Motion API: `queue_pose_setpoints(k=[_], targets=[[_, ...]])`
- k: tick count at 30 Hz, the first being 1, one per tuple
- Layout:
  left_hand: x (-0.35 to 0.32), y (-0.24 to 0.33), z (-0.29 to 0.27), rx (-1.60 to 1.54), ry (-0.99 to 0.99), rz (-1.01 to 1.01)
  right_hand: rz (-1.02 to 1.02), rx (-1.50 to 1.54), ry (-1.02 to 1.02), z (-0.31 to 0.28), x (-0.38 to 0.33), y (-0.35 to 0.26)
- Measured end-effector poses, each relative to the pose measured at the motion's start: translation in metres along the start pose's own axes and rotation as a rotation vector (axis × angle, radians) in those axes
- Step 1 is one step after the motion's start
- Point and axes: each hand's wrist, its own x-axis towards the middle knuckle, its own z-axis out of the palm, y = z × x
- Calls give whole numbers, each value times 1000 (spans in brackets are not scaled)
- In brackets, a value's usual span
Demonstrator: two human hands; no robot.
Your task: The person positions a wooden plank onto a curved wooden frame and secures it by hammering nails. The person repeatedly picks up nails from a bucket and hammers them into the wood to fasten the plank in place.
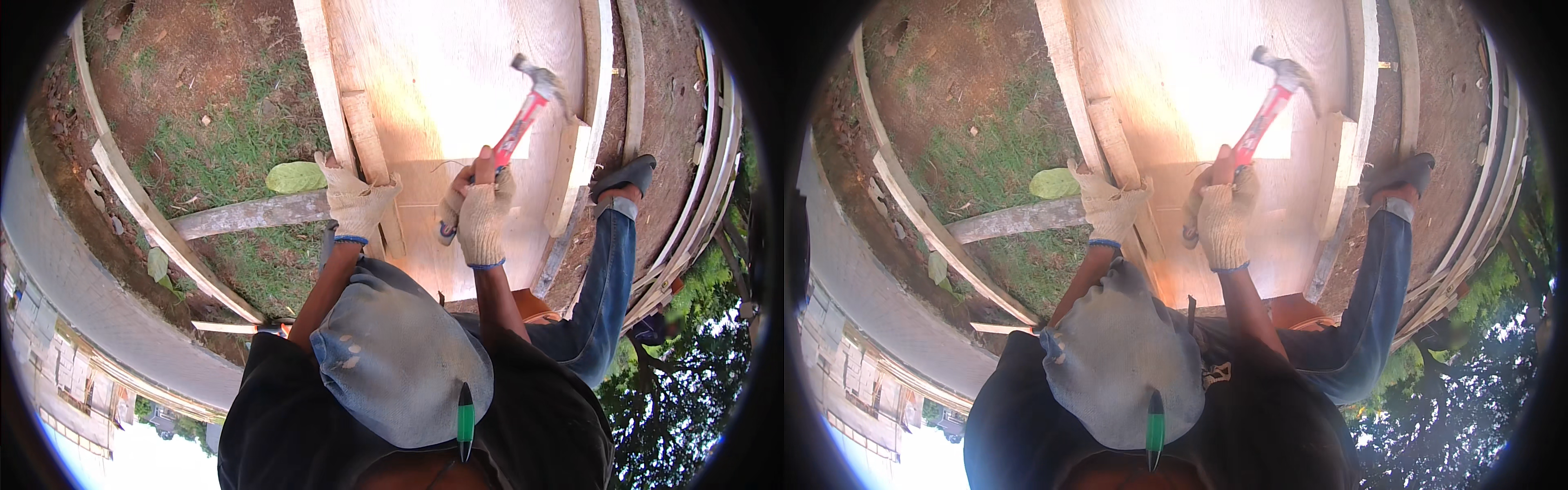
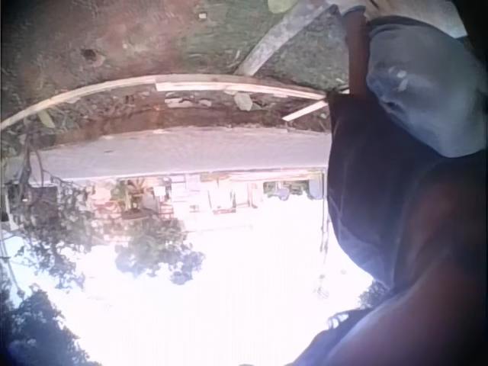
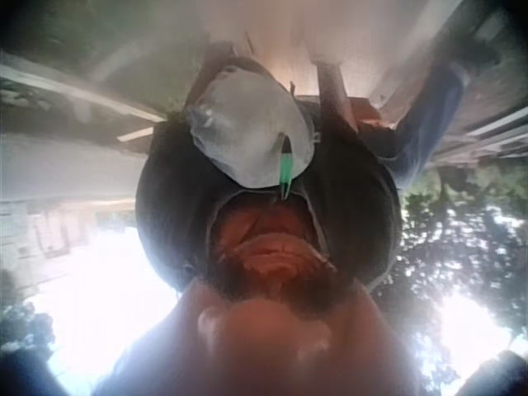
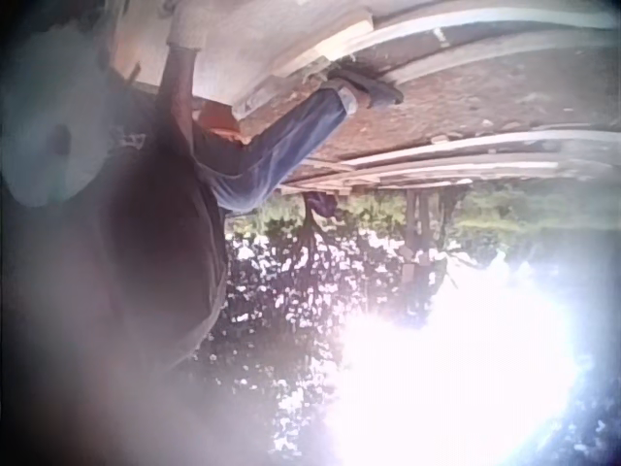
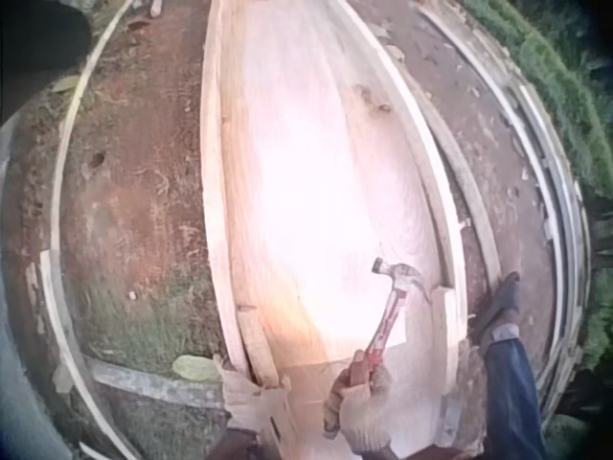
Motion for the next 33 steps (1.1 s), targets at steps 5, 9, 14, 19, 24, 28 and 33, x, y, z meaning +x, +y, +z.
queue_pose_setpoints(k=[5, 9, 14, 19, 24, 28, 33], targets=[[-1, -7, 2, -61, -5, 23, 255, -370, -316, -27, -1, 12], [3, 3, -7, -29, -45, -1, 19, -135, -181, -14, -4, 23], [2, 1, -11, -131, -78, 13, 405, -343, -351, -16, -21, 33], [-3, -13, -4, -72, -63, 94, 90, -321, -209, -2, -6, 37], [-17, -36, -50, -474, -222, 118, -49, -351, -206, 19, 12, 40], [-24, -74, -79, -299, -274, 183, -219, -598, -162, 25, 18, 77], [12, -164, -100, -63, 254, 263, -582, -986, 10, 36, 13, 124]])
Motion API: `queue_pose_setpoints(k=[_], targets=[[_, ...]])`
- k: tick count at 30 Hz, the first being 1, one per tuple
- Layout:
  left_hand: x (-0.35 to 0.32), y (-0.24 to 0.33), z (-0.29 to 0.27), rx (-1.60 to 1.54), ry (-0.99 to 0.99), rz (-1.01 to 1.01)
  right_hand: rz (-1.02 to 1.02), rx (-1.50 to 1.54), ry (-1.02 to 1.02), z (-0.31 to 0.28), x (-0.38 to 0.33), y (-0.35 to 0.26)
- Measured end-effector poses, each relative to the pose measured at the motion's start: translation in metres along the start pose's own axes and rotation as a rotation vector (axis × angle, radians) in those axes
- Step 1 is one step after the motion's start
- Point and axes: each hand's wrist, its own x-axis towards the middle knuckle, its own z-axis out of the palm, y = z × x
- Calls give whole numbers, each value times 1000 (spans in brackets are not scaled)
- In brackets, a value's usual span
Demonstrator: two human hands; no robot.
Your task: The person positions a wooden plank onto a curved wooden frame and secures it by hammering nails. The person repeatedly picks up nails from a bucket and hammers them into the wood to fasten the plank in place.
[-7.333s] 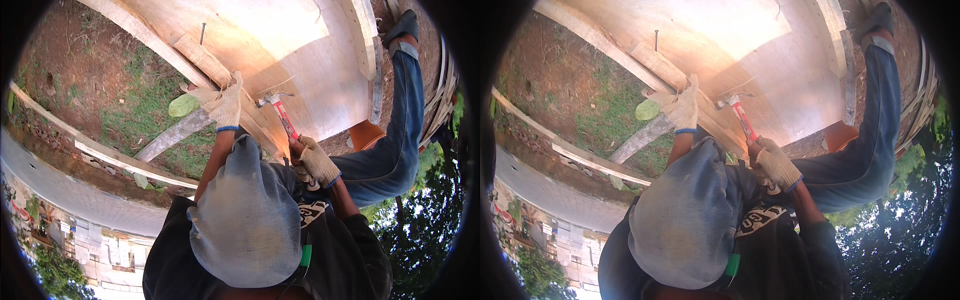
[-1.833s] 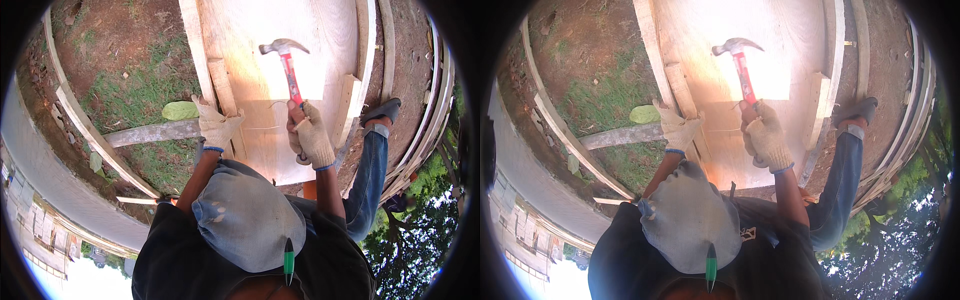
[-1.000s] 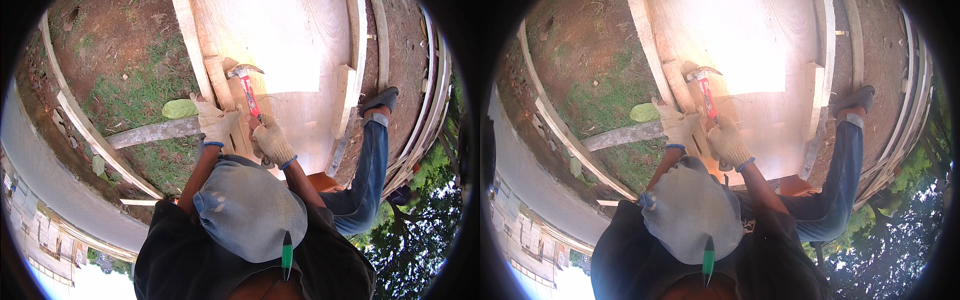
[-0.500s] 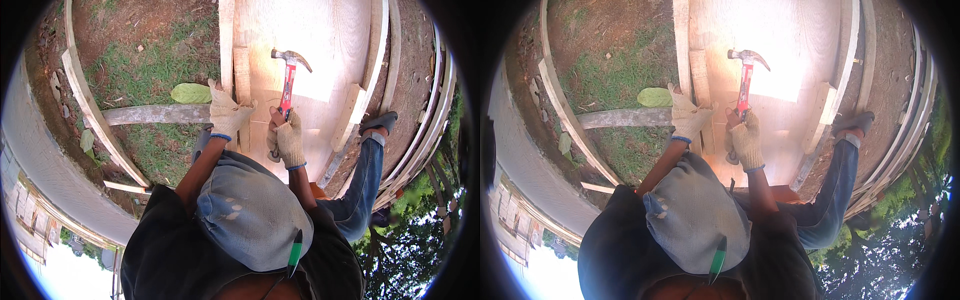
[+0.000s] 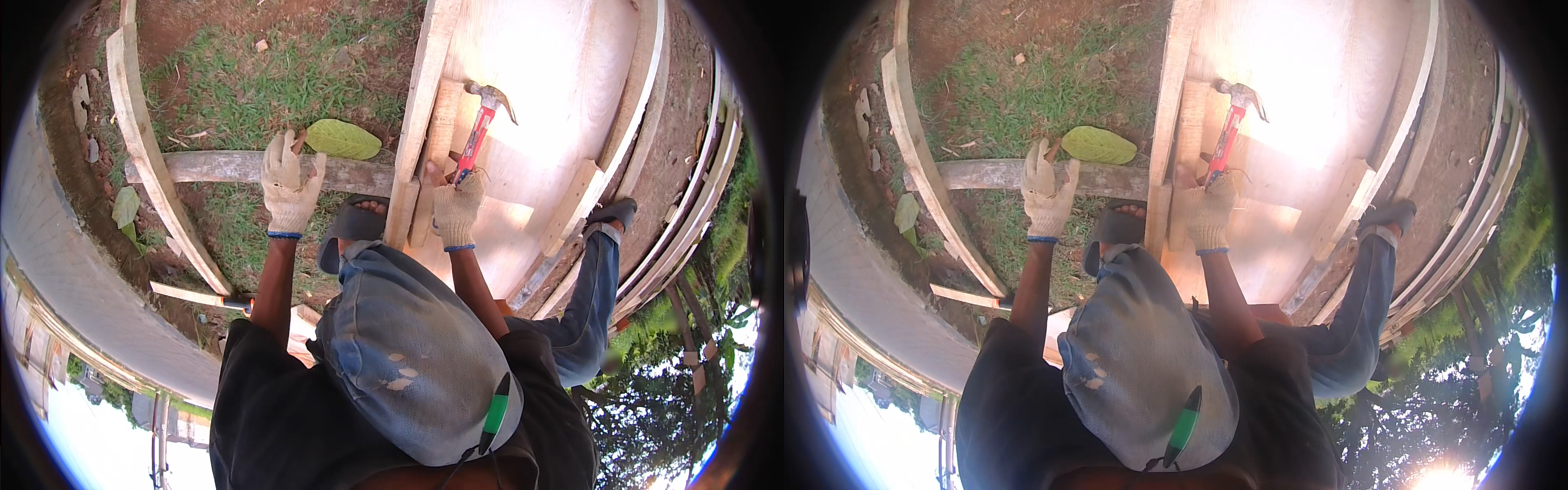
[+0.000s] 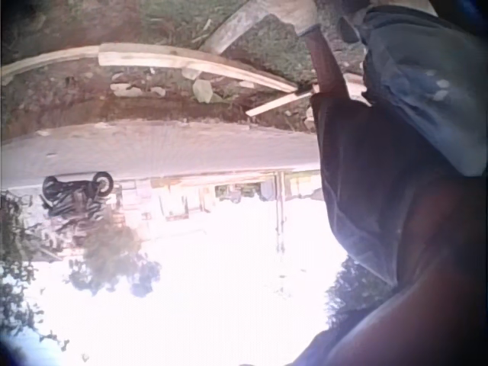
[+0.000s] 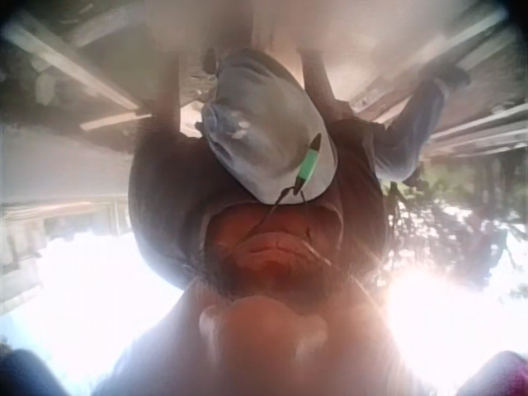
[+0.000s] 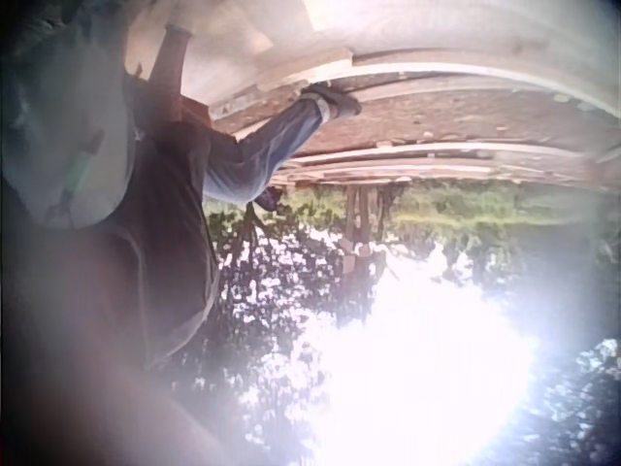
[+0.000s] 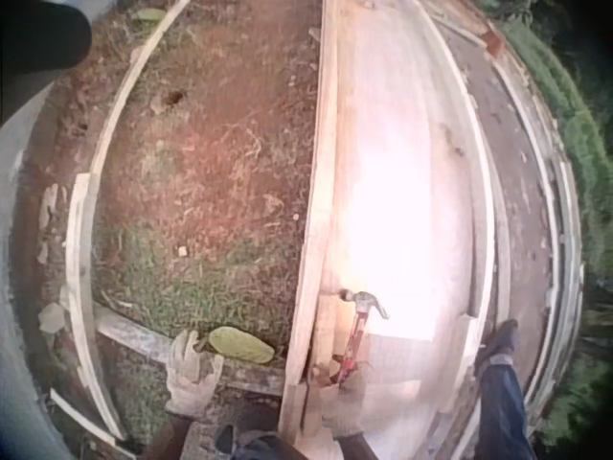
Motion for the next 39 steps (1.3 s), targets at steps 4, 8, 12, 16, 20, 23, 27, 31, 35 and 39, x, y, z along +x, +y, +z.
queue_pose_setpoints(k=[4, 8, 12, 16, 20, 23, 27, 31, 35, 39], targets=[[46, -94, -6, 351, 104, 240, 58, 59, 29, 8, -6, -1], [58, -111, -7, 453, -60, 267, 4, -32, 112, 13, -4, 0], [61, -108, -9, 418, -77, 296, 99, -28, 122, 20, -7, 8], [66, -103, -9, 462, -86, 254, 76, -36, 174, 30, -8, 13], [68, -95, -5, 533, -126, 230, 221, 74, 123, 20, -10, -8], [66, -94, -2, 592, -176, 229, 247, 95, 162, 24, -14, -3], [66, -95, -2, 646, -172, 242, 210, 72, 225, 28, -14, -8], [65, -99, 0, 675, -179, 271, 228, 84, 237, 25, -15, -11], [67, -109, 4, 680, -152, 296, 220, 148, 252, 27, -16, -12], [67, -115, 2, 674, -145, 277, 205, 275, 216, 19, -16, -3]])
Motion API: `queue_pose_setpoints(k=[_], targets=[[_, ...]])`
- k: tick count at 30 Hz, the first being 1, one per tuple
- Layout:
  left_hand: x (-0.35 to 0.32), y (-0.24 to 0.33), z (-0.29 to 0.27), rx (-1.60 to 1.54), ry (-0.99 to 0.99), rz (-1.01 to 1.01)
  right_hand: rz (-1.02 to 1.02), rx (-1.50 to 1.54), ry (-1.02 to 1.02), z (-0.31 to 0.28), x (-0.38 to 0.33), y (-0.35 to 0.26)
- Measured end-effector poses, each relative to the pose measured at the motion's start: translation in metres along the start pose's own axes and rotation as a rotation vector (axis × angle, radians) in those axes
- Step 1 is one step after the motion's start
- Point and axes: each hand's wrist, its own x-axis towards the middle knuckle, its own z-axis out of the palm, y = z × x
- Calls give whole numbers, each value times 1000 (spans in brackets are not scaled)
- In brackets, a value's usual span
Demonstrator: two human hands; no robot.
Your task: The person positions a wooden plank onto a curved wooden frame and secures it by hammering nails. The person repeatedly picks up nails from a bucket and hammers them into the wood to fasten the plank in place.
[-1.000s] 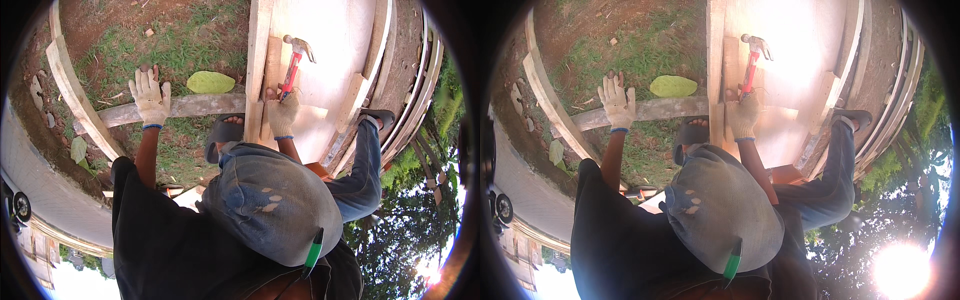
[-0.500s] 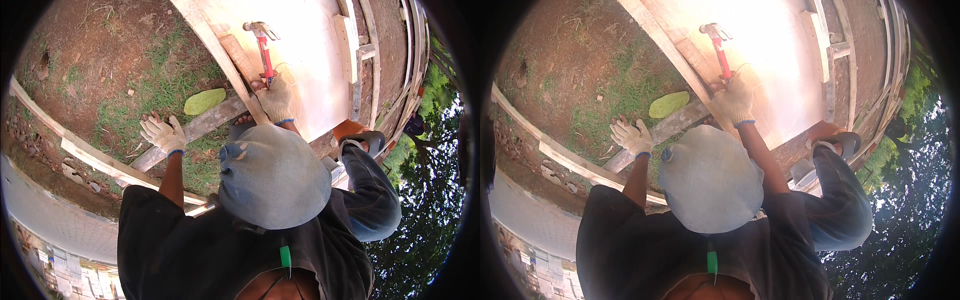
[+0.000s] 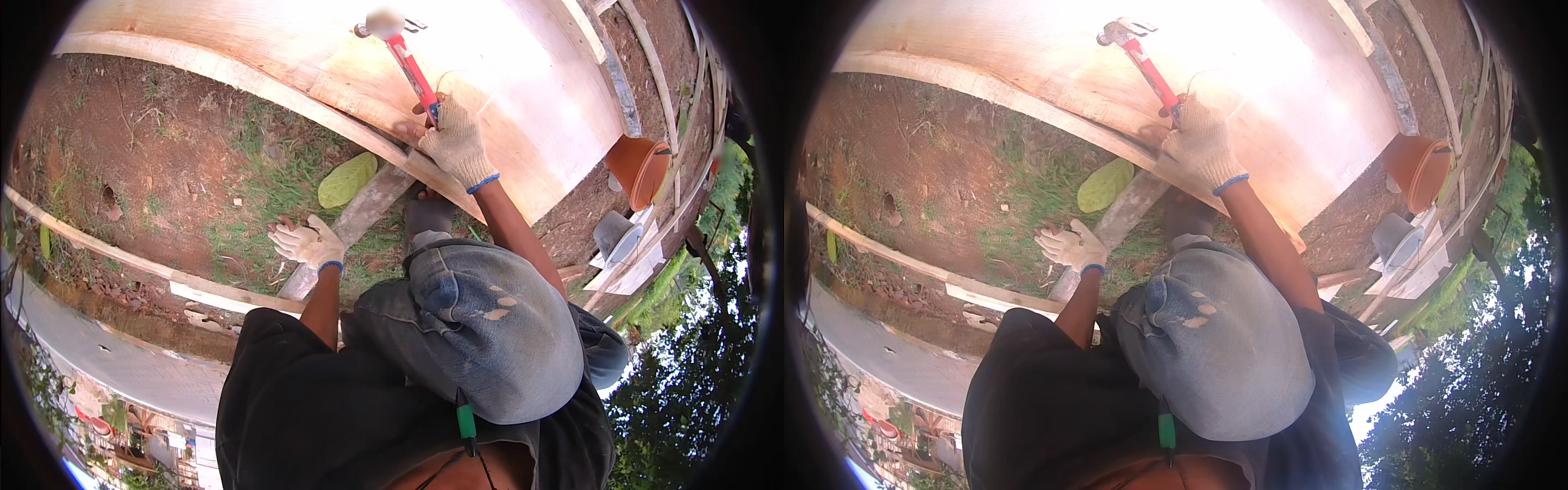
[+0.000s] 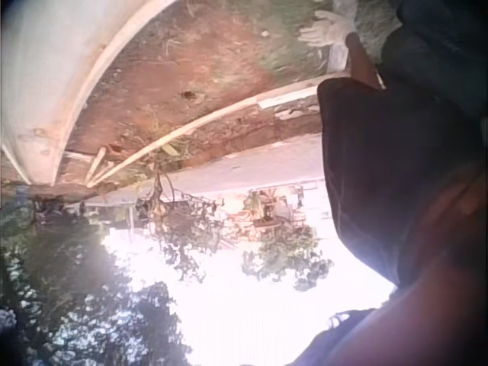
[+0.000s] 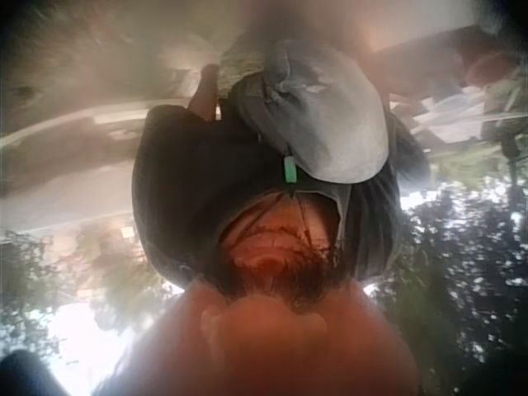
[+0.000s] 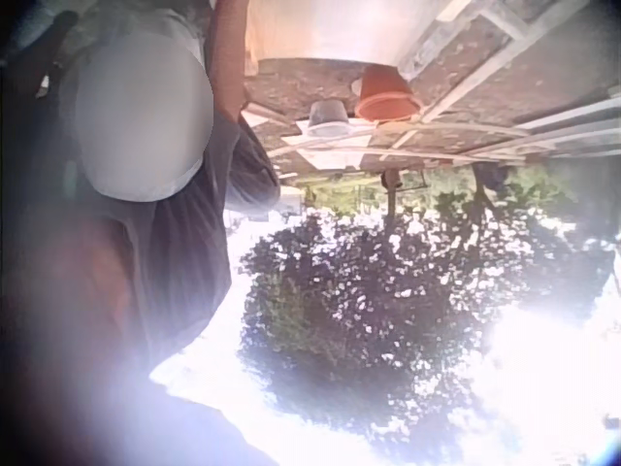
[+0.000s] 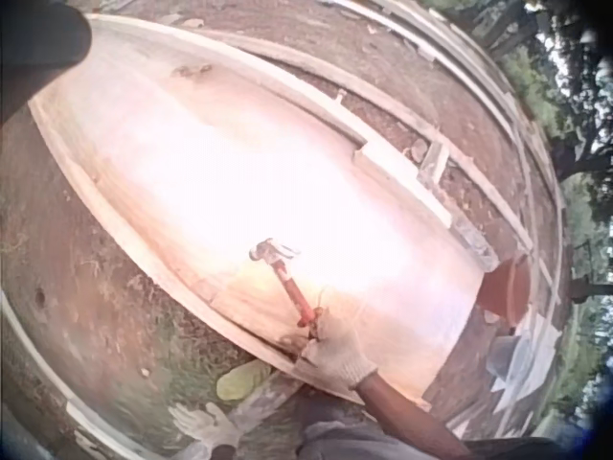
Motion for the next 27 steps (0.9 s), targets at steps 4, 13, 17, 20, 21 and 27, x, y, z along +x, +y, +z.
queue_pose_setpoints(k=[4, 13, 17, 20, 21, 27], targets=[[0, -1, 9, 24, -4, 7, 38, 48, 75, -33, -4, 34], [11, -13, 32, 128, 152, -3, 185, -322, 65, -212, -153, 192], [12, 6, 16, -4, 87, -82, 351, -187, 199, -212, -265, 265], [9, 4, 9, -104, 188, -18, 433, 61, 355, -154, -315, 308], [10, 13, 13, -139, 219, 38, 498, 84, 376, -140, -326, 311], [30, 156, -91, -348, 342, 1044, 643, 612, 549, -55, -335, 321]])
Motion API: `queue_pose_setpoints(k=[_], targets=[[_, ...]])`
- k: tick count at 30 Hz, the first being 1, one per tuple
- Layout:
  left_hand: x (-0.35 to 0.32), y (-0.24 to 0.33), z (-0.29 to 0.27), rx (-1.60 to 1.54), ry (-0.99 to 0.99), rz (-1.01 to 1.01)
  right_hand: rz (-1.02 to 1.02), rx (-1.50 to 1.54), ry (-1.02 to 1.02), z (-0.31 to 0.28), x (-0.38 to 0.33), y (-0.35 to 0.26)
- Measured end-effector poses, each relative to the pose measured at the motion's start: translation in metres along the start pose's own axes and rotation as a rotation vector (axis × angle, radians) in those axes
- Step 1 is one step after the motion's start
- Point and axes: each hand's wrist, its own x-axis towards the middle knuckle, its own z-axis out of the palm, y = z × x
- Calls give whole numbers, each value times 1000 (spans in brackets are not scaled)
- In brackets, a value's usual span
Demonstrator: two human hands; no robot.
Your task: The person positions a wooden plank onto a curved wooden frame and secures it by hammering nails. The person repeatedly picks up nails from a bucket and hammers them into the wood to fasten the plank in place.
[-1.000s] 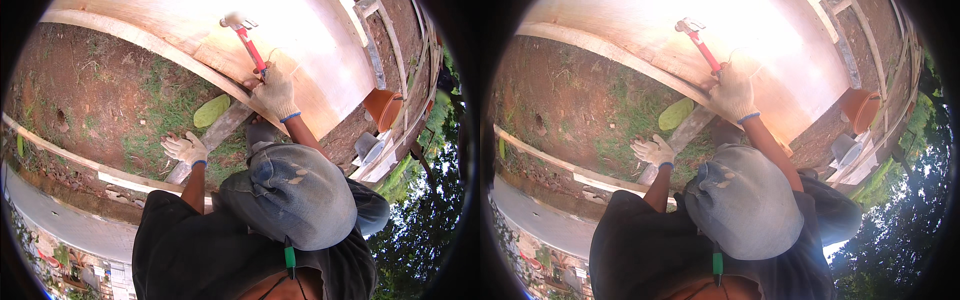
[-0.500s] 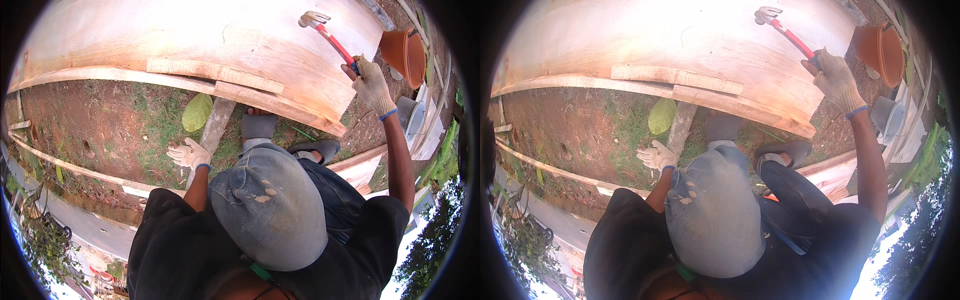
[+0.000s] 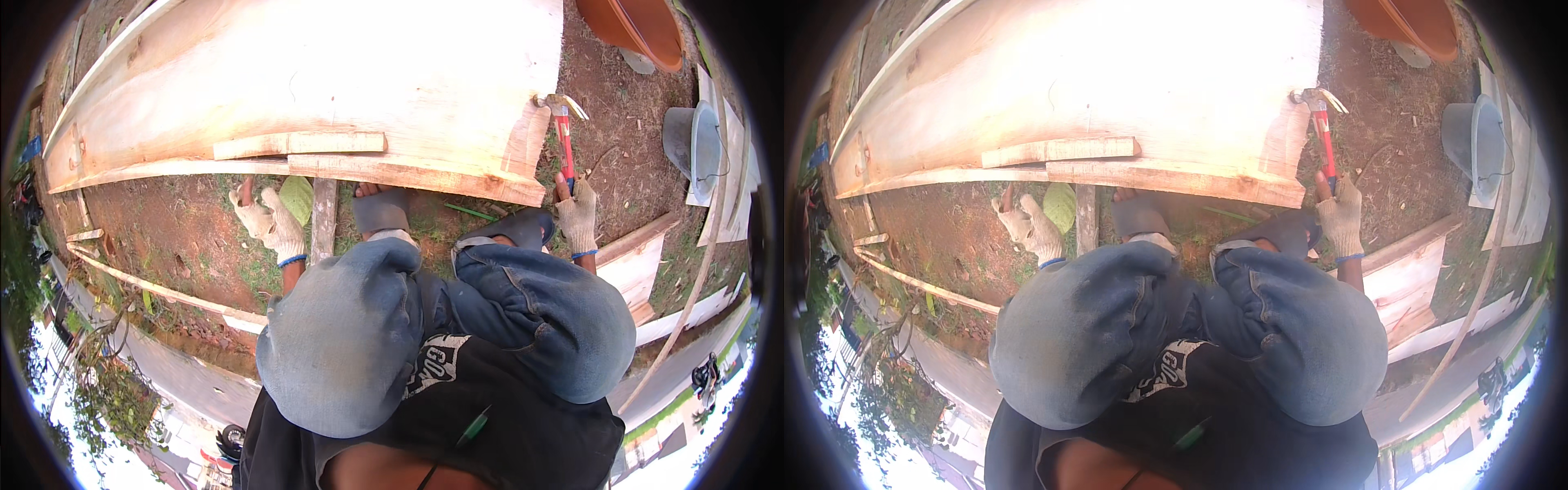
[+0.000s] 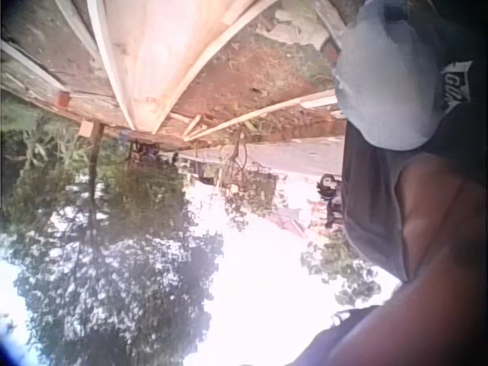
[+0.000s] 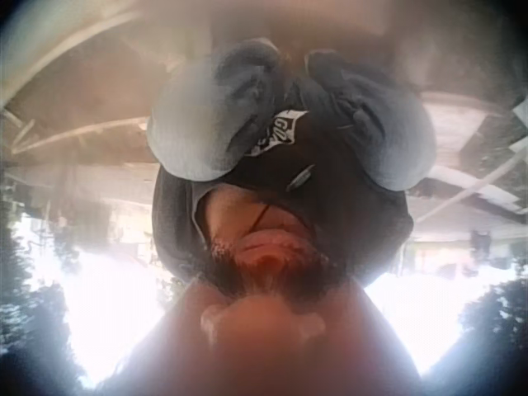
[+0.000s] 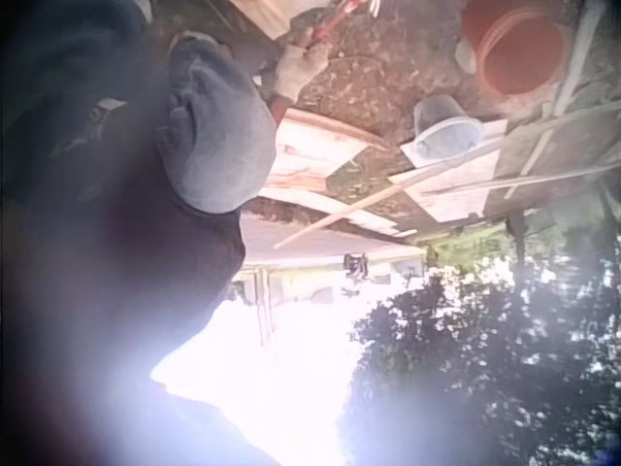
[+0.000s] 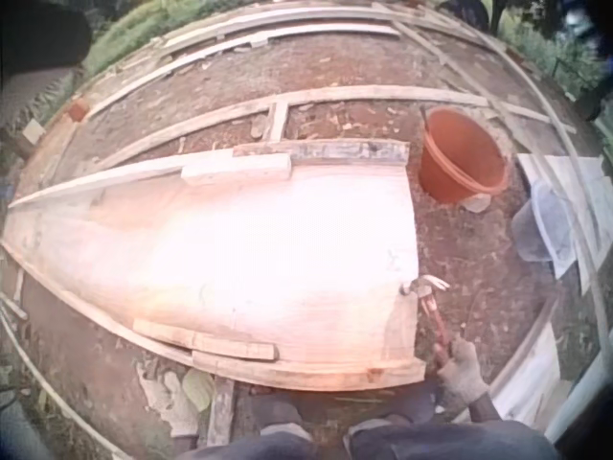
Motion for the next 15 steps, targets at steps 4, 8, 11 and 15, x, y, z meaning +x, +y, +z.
queue_pose_setpoints(k=[4, 8, 11, 15], targets=[[82, 80, 6, -114, -254, 453, -108, 25, 5, 35, 2, 2], [71, 122, 25, 142, -806, 97, -38, 145, 31, 43, 0, 14], [73, 131, 18, 192, -841, 104, -85, 131, 102, 42, 5, 23], [59, 123, 16, 185, -640, 140, -142, -14, 149, 55, 17, 54]])
